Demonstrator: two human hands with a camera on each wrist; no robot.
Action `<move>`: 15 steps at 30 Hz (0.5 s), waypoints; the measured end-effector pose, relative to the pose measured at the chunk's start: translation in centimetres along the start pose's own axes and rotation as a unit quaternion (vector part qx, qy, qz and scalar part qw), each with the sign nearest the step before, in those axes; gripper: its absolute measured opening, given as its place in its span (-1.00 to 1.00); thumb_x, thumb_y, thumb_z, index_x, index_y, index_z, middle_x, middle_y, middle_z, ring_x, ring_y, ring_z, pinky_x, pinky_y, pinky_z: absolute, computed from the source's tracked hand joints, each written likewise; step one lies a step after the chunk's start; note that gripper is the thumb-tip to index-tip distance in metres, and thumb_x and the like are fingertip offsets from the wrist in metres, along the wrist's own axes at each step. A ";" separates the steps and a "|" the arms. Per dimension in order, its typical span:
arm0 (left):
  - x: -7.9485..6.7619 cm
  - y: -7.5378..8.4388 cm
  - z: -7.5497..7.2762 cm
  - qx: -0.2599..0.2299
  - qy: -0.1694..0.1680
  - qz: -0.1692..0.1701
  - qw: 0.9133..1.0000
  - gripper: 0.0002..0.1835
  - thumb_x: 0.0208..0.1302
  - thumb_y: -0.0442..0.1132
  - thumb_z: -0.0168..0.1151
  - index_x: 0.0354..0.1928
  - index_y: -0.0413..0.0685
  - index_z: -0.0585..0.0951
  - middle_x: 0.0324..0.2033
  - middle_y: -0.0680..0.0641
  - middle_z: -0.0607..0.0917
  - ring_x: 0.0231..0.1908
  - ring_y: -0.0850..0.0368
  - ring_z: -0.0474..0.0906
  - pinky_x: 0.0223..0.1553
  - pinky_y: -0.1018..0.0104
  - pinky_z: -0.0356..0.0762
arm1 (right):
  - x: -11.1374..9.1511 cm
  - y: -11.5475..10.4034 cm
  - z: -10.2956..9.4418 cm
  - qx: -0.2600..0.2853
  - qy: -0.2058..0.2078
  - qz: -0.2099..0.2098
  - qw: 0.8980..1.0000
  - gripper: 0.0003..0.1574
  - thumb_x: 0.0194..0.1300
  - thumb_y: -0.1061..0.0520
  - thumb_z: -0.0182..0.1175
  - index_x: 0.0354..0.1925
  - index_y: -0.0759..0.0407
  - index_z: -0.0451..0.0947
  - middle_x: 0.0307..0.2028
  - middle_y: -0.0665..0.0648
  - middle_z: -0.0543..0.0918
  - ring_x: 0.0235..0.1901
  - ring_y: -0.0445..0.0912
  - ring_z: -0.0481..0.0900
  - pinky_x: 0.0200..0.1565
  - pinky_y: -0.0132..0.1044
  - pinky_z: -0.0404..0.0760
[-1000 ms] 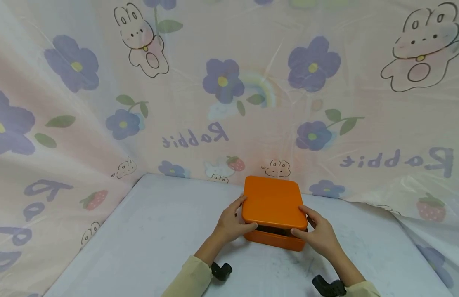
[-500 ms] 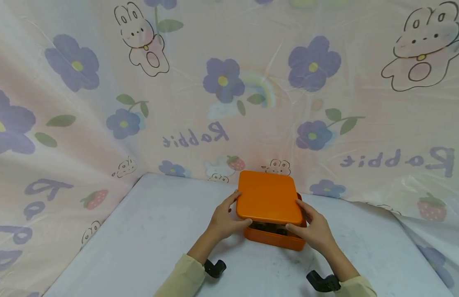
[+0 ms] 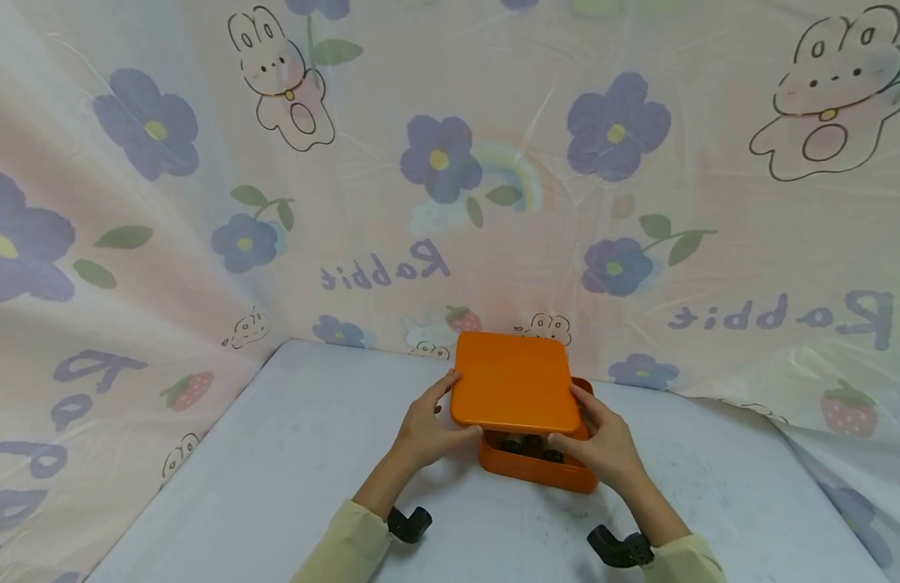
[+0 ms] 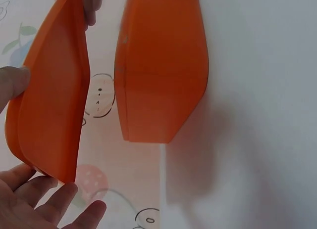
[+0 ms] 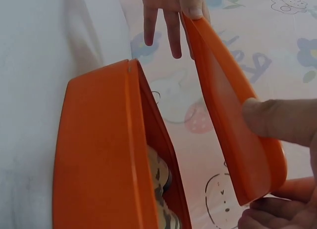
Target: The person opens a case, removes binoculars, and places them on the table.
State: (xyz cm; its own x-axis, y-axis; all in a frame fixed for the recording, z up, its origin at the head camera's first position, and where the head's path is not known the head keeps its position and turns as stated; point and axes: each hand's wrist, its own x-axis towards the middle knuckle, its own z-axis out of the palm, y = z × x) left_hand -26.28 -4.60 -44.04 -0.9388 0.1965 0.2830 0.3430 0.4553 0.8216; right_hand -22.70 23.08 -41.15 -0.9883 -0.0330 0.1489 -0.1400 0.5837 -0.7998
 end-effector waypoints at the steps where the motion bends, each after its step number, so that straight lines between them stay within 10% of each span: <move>1: 0.0 0.0 -0.2 0.002 0.002 0.001 1.000 -0.04 -0.06 0.09 0.50 0.42 0.17 0.28 0.43 0.17 0.27 0.38 0.11 0.27 0.26 0.04 0.45 | 0.1 -0.1 0.1 -0.001 0.001 -0.006 1.000 0.18 0.05 -0.04 0.46 0.47 0.22 0.06 0.42 0.35 0.20 0.38 0.21 0.25 0.23 -0.07 0.42; 15: 0.0 -0.2 -2.7 0.004 0.031 -0.007 0.999 -0.04 -0.07 0.03 0.53 0.42 0.14 0.29 0.40 0.14 0.33 0.36 0.09 0.31 0.25 -0.01 0.45 | 1.7 -1.8 1.6 0.023 -0.007 -0.054 0.998 0.16 0.04 0.09 0.46 0.45 0.31 0.05 0.39 0.35 0.27 0.37 0.21 0.27 0.28 0.05 0.38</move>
State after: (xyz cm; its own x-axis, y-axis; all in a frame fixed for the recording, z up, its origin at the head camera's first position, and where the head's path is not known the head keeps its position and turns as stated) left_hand -26.47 -7.04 -42.86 -0.9438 0.1355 0.3014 0.3291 0.4655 0.8215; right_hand -24.18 20.69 -40.34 -0.9680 -0.1044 0.2283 -0.2480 0.5376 -0.8059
